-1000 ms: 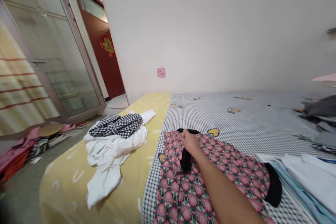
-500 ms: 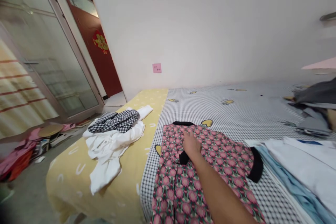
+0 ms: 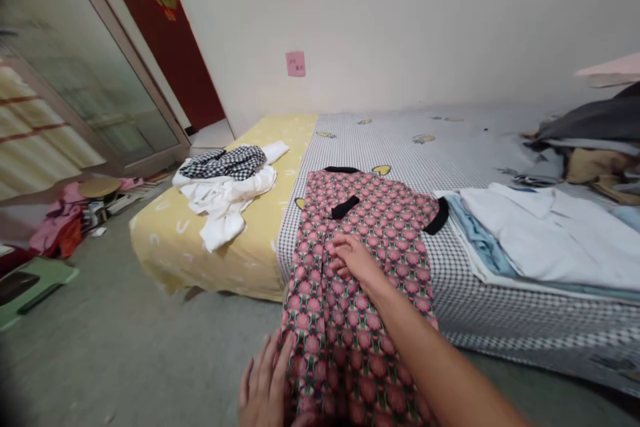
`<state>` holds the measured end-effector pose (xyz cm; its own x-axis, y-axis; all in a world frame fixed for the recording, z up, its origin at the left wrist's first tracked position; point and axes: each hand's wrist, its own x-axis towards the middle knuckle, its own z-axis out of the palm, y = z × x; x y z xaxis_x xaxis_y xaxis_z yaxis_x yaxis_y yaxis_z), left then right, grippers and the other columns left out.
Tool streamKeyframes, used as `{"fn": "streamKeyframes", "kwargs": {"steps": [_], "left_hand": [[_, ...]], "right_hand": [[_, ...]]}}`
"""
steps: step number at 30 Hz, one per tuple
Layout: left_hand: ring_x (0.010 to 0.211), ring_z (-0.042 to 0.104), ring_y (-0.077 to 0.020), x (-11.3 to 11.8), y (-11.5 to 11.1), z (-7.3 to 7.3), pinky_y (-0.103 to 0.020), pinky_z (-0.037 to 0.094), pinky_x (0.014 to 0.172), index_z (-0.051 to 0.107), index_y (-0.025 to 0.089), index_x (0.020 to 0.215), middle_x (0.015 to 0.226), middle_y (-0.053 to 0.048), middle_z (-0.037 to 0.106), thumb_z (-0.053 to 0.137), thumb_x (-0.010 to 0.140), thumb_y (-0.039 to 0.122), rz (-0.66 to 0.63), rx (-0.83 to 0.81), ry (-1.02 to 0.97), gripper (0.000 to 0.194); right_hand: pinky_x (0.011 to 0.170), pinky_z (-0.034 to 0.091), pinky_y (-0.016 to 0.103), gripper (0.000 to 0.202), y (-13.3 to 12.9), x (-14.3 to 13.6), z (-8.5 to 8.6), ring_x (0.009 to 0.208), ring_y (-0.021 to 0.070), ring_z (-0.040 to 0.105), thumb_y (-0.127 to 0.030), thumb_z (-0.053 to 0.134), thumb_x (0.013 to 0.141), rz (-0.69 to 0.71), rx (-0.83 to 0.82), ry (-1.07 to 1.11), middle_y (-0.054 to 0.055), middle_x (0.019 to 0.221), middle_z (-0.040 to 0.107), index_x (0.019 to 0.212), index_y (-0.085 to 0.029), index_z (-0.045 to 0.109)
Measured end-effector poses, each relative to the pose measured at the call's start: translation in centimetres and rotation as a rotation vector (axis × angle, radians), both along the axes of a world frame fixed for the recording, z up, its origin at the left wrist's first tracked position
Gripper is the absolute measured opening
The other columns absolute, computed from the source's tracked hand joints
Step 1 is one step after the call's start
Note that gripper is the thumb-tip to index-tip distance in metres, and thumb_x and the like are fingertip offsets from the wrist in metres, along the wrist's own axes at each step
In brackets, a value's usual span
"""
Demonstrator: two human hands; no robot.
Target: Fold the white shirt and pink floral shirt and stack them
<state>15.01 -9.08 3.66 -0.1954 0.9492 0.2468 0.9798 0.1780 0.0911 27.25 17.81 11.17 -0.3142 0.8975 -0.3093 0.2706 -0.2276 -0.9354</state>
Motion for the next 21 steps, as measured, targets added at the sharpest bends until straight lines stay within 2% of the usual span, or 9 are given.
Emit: {"fn": "streamKeyframes", "kwargs": {"steps": [3,5,7,10,13,15,17,19,21], "left_hand": [[0.145,0.039,-0.039,-0.4,-1.0,0.0,-0.062,0.035,0.114,0.04,0.026,0.152,0.159,-0.014,0.039,0.075,0.064,0.018,0.022,-0.036,-0.01,0.095],[0.147,0.037,-0.0388,-0.4,-1.2,0.0,-0.062,0.034,0.114,0.039,0.03,0.152,0.161,-0.013,0.037,0.073,0.062,0.014,0.022,-0.054,-0.017,0.098],[0.147,0.036,-0.0386,-0.4,-1.1,-0.1,-0.06,0.035,0.114,0.039,0.031,0.152,0.162,-0.012,0.035,0.073,0.061,0.014,0.03,-0.079,-0.042,0.099],[0.147,0.037,-0.0374,-0.3,-0.8,-0.8,-0.057,0.037,0.114,0.037,0.028,0.153,0.163,-0.013,0.032,0.072,0.064,0.017,0.068,-0.103,-0.134,0.096],[0.144,0.042,-0.035,-0.5,-0.5,-2.0,-0.051,0.043,0.11,0.032,0.025,0.156,0.164,-0.015,0.029,0.071,0.068,0.02,0.109,-0.104,-0.287,0.096],[0.142,0.044,-0.0341,-0.6,-0.3,-2.8,-0.047,0.047,0.107,0.026,0.022,0.158,0.165,-0.017,0.028,0.071,0.07,0.023,0.132,-0.07,-0.388,0.099],[0.141,0.046,-0.034,-0.7,-0.1,-3.3,-0.045,0.049,0.105,0.023,0.021,0.158,0.163,-0.019,0.032,0.072,0.07,0.024,0.146,-0.027,-0.453,0.101],[0.135,0.052,-0.0337,-0.9,0.2,-3.5,-0.045,0.05,0.103,0.026,0.02,0.157,0.155,-0.019,0.044,0.071,0.069,0.022,0.159,-0.005,-0.476,0.099],[0.122,0.061,-0.031,-1.3,0.5,-3.4,-0.042,0.054,0.098,0.03,0.02,0.156,0.14,-0.017,0.058,0.065,0.07,0.017,0.16,0.014,-0.484,0.093]], "right_hand": [[0.05,0.052,0.021,0.025,-4.2,0.1,-1.0,0.072,0.0136,0.07,-0.028,0.056,0.086,0.063,-0.099,0.057,0.005,0.103,0.066,0.111,-0.023,0.058],[0.047,0.05,0.02,0.035,-6.4,0.1,-1.7,0.073,0.014,0.069,-0.032,0.063,0.083,0.08,-0.133,0.069,0.003,0.103,0.064,0.116,-0.025,0.055],[0.04,0.043,0.018,0.05,-8.1,0.0,-2.6,0.065,0.0128,0.066,-0.038,0.07,0.079,0.074,-0.186,0.069,0.0,0.097,0.063,0.124,-0.028,0.05],[0.034,0.021,0.016,0.062,-10.1,0.1,-4.0,0.043,0.0077,0.049,-0.05,0.075,0.075,0.068,-0.316,0.106,-0.007,0.074,0.059,0.126,-0.03,0.047],[0.037,0.011,0.017,0.05,-11.7,0.4,-4.8,0.037,0.0039,0.031,-0.053,0.078,0.072,0.111,-0.401,0.155,-0.012,0.056,0.046,0.108,-0.025,0.057],[0.038,0.015,0.017,0.041,-12.6,0.5,-4.5,0.04,0.0042,0.035,-0.05,0.081,0.069,0.124,-0.397,0.194,-0.01,0.055,0.048,0.091,-0.022,0.06],[0.043,0.031,0.016,0.038,-13.2,0.4,-3.8,0.051,0.0074,0.053,-0.048,0.08,0.07,0.109,-0.374,0.284,-0.005,0.064,0.06,0.086,-0.02,0.061],[0.054,0.044,0.018,0.037,-13.5,0.1,-3.2,0.066,0.0112,0.065,-0.049,0.078,0.072,0.082,-0.37,0.371,-0.001,0.076,0.069,0.088,-0.021,0.061],[0.052,0.045,0.018,0.04,-13.7,-0.1,-2.8,0.063,0.0123,0.068,-0.052,0.077,0.073,0.07,-0.39,0.388,-0.002,0.072,0.068,0.089,-0.022,0.057]]}}
